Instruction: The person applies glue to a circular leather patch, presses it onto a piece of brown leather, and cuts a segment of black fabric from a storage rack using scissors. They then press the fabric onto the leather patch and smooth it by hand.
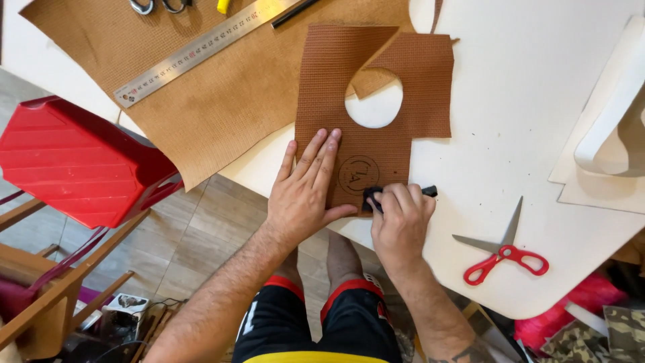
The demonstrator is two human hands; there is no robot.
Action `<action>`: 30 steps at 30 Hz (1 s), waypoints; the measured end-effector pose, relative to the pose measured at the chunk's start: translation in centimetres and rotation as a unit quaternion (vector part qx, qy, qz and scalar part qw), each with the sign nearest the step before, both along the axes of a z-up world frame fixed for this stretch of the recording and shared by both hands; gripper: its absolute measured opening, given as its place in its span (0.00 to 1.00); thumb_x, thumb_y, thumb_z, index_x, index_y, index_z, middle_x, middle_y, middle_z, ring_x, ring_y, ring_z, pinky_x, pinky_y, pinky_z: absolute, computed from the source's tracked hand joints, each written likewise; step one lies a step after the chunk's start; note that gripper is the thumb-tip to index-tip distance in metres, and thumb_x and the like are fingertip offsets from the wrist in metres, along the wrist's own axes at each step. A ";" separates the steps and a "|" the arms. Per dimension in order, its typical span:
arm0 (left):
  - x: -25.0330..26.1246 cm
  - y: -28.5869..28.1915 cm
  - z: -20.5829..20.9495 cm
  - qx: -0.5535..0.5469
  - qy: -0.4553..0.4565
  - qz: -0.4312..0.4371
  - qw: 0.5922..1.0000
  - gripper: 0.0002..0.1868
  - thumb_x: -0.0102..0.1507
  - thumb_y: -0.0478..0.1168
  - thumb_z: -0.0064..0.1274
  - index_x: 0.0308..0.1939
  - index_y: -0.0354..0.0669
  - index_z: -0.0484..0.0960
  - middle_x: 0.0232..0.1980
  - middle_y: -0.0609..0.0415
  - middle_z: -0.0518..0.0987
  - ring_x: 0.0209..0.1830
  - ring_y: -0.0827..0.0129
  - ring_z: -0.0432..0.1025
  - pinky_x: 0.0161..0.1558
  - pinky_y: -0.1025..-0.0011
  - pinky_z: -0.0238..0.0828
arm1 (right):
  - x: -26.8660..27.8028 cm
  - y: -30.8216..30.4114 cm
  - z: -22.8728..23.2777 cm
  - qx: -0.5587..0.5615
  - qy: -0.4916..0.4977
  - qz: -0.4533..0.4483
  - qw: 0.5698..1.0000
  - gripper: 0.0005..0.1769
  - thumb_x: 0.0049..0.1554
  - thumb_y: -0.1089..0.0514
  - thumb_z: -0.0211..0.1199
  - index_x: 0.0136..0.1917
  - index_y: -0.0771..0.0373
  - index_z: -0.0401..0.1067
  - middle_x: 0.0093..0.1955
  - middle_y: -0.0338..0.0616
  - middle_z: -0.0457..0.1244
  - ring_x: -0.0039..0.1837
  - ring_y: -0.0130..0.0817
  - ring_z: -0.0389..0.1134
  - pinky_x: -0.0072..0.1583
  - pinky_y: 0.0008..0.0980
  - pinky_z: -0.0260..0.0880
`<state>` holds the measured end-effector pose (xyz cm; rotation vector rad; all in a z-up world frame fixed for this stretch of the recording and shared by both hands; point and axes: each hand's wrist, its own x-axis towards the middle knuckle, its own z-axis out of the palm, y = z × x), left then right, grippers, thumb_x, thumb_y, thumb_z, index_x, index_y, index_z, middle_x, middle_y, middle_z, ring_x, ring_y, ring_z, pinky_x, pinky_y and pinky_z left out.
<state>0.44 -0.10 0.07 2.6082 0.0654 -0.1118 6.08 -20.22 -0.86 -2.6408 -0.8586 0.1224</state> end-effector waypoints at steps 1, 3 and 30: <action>-0.5 -0.1 0.2 -0.004 0.006 0.001 1.000 0.66 0.54 0.73 0.61 0.80 0.32 0.51 0.84 0.49 0.53 0.85 0.60 0.44 0.81 0.50 0.24 | -1.1 -0.4 0.3 -0.007 0.005 0.001 1.000 0.08 0.56 0.55 0.71 0.42 0.56 0.73 0.43 0.32 0.60 0.51 0.36 0.62 0.55 0.40 0.51; -0.7 -0.1 0.2 0.004 0.007 0.000 1.000 0.67 0.52 0.72 0.63 0.80 0.32 0.50 0.84 0.49 0.53 0.85 0.60 0.44 0.82 0.49 0.24 | -0.8 1.3 -1.3 0.019 0.003 0.034 0.999 0.05 0.58 0.55 0.67 0.42 0.54 0.73 0.43 0.32 0.60 0.52 0.36 0.62 0.55 0.41 0.52; -0.2 0.0 -0.7 0.035 -0.022 -0.013 0.999 0.62 0.57 0.68 0.57 0.81 0.33 0.48 0.85 0.48 0.52 0.86 0.60 0.43 0.81 0.49 0.23 | 0.2 5.0 -0.6 0.033 0.011 0.054 0.998 0.06 0.50 0.61 0.66 0.39 0.55 0.70 0.41 0.34 0.57 0.50 0.39 0.60 0.53 0.41 0.54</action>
